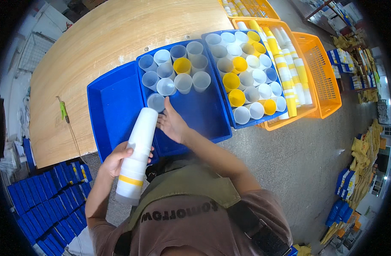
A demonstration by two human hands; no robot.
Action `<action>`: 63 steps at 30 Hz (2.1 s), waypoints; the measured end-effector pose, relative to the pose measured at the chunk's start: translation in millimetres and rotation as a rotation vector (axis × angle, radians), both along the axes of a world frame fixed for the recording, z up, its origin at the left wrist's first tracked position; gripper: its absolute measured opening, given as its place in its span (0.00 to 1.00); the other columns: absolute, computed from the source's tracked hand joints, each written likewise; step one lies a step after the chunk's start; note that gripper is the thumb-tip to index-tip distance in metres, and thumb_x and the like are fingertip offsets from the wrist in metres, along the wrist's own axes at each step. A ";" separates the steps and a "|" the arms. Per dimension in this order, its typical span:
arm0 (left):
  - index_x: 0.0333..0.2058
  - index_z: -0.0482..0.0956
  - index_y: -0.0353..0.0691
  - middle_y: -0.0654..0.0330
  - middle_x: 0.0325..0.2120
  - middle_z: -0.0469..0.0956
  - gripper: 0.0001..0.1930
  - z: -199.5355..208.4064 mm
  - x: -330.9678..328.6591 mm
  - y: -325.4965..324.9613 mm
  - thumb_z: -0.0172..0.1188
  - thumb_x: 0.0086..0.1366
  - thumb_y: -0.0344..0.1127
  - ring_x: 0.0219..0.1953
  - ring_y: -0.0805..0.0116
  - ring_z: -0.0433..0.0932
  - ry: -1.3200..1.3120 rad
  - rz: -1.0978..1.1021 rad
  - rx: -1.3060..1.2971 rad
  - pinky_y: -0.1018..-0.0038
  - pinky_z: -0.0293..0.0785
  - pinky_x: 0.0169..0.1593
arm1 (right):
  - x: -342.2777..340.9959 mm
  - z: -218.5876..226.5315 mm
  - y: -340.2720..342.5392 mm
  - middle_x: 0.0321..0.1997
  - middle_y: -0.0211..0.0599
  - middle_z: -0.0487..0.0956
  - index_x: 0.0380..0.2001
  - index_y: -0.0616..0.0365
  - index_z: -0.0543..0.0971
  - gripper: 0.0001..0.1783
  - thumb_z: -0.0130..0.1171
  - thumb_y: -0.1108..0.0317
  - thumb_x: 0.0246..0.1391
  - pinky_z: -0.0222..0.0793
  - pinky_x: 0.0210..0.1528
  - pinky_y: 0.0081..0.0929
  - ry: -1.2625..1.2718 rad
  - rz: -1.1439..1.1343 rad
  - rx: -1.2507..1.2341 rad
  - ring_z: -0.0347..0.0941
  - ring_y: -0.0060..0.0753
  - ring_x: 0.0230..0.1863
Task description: The person removes stacked plastic cups from yellow baskets and places them one by one into blue trays. They then carry the filled trays to a conveyor area and stack them with other trays.
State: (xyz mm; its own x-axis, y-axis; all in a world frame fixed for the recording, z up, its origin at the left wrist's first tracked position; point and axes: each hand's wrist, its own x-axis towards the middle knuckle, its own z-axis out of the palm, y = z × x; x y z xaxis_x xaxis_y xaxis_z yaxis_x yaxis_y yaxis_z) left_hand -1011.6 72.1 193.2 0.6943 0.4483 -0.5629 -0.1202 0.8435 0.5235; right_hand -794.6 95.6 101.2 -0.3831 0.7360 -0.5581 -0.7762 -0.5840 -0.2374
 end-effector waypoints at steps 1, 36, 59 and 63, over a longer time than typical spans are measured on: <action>0.59 0.60 0.27 0.42 0.47 0.75 0.35 -6.5 2.8 -2.4 0.63 0.61 0.44 0.44 0.54 0.81 -0.070 0.052 -0.027 0.62 0.80 0.48 | -1.7 3.4 -8.5 0.53 0.44 0.73 0.54 0.63 0.68 0.33 0.41 0.41 0.67 0.62 0.63 0.35 0.133 -0.013 0.040 0.70 0.39 0.55; 0.58 0.59 0.29 0.41 0.40 0.78 0.34 -35.2 25.1 -34.4 0.56 0.67 0.52 0.38 0.55 0.82 0.066 0.036 -0.210 0.62 0.81 0.42 | 3.4 -2.6 -35.7 0.46 0.48 0.77 0.48 0.60 0.69 0.28 0.50 0.44 0.63 0.68 0.57 0.46 0.144 0.049 0.017 0.75 0.45 0.52; 0.64 0.61 0.34 0.45 0.62 0.64 0.37 -10.8 49.9 -55.5 0.61 0.54 0.20 0.63 0.53 0.65 0.521 -0.125 1.218 0.65 0.61 0.65 | 7.5 18.3 -89.7 0.45 0.47 0.76 0.53 0.64 0.65 0.26 0.47 0.51 0.66 0.73 0.50 0.42 -0.080 -0.214 -0.205 0.76 0.42 0.45; 0.51 0.76 0.28 0.42 0.44 0.79 0.30 -19.5 82.8 -56.7 0.55 0.42 0.14 0.41 0.48 0.80 0.795 0.036 1.599 0.64 0.77 0.48 | 21.3 27.4 -81.8 0.44 0.48 0.76 0.53 0.64 0.64 0.26 0.45 0.50 0.67 0.74 0.50 0.42 -0.075 -0.345 -0.192 0.76 0.43 0.44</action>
State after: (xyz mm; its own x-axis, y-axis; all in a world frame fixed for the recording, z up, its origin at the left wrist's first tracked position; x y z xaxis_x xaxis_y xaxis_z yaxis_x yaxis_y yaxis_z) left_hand -928.8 15.5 173.7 0.4781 0.8476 0.2302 0.5394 -0.4902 0.6847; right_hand -773.3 13.8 128.6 -0.0846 0.6938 -0.7152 -0.9193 -0.3311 -0.2125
